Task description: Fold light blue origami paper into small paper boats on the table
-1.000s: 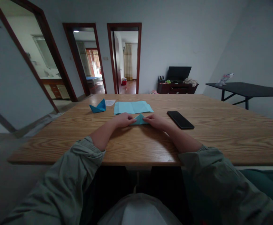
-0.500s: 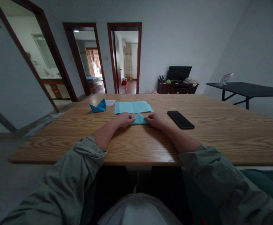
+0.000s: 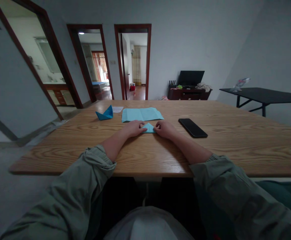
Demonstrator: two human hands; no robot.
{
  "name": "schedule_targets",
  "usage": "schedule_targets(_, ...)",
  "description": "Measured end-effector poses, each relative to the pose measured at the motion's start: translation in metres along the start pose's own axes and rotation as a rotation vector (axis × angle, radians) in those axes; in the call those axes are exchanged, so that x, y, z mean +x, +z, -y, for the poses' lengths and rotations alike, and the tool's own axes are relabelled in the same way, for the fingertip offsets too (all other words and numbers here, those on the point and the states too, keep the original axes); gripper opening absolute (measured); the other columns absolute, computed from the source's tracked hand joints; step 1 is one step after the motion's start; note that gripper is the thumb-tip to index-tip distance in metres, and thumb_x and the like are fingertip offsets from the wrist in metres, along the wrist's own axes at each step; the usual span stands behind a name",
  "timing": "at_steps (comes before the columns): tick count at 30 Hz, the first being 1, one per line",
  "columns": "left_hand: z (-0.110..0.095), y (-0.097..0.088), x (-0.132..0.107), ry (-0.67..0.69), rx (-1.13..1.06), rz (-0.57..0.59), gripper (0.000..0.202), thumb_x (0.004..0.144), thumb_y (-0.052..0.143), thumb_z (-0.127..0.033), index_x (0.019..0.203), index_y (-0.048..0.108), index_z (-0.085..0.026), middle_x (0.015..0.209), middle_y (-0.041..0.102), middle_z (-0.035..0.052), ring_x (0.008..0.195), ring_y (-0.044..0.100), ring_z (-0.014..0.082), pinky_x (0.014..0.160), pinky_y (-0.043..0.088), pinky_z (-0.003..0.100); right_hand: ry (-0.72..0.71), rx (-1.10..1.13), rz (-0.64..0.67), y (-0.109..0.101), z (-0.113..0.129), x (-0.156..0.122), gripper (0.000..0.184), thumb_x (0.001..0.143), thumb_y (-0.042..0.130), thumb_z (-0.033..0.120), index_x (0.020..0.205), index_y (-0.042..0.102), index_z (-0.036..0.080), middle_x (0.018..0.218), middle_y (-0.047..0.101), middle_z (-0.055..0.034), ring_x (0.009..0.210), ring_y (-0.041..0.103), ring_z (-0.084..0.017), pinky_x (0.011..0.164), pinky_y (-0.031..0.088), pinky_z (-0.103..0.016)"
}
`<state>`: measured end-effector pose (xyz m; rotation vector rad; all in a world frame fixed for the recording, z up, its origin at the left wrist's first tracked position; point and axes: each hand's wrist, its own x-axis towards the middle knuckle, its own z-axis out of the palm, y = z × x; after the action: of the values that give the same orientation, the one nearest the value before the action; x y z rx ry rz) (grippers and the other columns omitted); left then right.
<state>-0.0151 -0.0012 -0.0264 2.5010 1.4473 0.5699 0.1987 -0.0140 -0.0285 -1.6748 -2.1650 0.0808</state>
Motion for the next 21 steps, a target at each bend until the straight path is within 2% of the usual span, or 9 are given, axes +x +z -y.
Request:
schedule_targets(2, -0.001, 0.001, 0.001, -0.039, -0.034, 0.0, 0.058, 0.074, 0.058, -0.052, 0.119, 0.058, -0.015, 0.091, 0.066, 0.0078, 0.076, 0.059, 0.0189, 0.065, 0.041, 0.025, 0.001, 0.021, 0.015, 0.001, 0.0, 0.0, 0.036, 0.08, 0.054, 0.047, 0.096, 0.066, 0.017, 0.094, 0.066, -0.012, 0.081, 0.057, -0.021, 0.067, 0.037, -0.028)
schedule_targets(5, -0.003, 0.001, 0.001, -0.133, -0.148, 0.054, 0.068, 0.068, 0.066, -0.05, 0.124, 0.053, -0.013, 0.089, 0.065, 0.0067, 0.069, 0.059, 0.0174, 0.056, 0.041, 0.024, -0.003, 0.079, 0.038, 0.001, 0.001, 0.0, 0.046, 0.078, 0.055, 0.053, 0.105, 0.065, 0.016, 0.095, 0.066, -0.0116, 0.081, 0.057, -0.02, 0.067, 0.037, -0.027)
schedule_targets(7, -0.002, 0.002, 0.001, -0.147, -0.237, 0.09, 0.065, 0.065, 0.069, -0.047, 0.12, 0.056, -0.014, 0.085, 0.064, 0.0047, 0.065, 0.057, 0.0159, 0.052, 0.04, 0.023, -0.027, 0.128, 0.053, -0.001, 0.002, -0.002, 0.047, 0.077, 0.056, 0.053, 0.103, 0.065, 0.016, 0.094, 0.066, -0.0106, 0.079, 0.057, -0.019, 0.066, 0.037, -0.027)
schedule_targets(12, 0.001, 0.001, 0.0, 0.003, -0.365, 0.117, 0.038, 0.069, 0.064, -0.043, 0.094, 0.066, -0.014, 0.08, 0.066, 0.0018, 0.067, 0.056, 0.0145, 0.058, 0.04, 0.022, -0.094, 0.273, 0.103, -0.007, 0.006, -0.007, 0.038, 0.078, 0.055, 0.047, 0.091, 0.066, 0.013, 0.082, 0.066, -0.0064, 0.069, 0.053, -0.016, 0.06, 0.035, -0.025)
schedule_targets(17, -0.002, -0.003, -0.004, 0.059, -0.344, 0.085, 0.033, 0.073, 0.058, -0.039, 0.093, 0.067, -0.015, 0.079, 0.066, 0.0016, 0.069, 0.056, 0.0159, 0.059, 0.04, 0.024, -0.085, 0.329, 0.066, -0.009, 0.008, -0.009, 0.033, 0.076, 0.057, 0.043, 0.087, 0.066, 0.014, 0.074, 0.063, -0.003, 0.066, 0.051, -0.015, 0.057, 0.033, -0.024)
schedule_targets(21, -0.003, -0.003, -0.003, 0.111, -0.25, 0.002, 0.027, 0.072, 0.058, -0.035, 0.087, 0.069, -0.016, 0.084, 0.065, 0.0029, 0.078, 0.057, 0.0182, 0.071, 0.043, 0.026, -0.105, 0.373, 0.071, -0.012, 0.011, -0.01, 0.031, 0.074, 0.059, 0.04, 0.09, 0.066, 0.014, 0.073, 0.063, -0.0016, 0.065, 0.05, -0.013, 0.058, 0.034, -0.024)
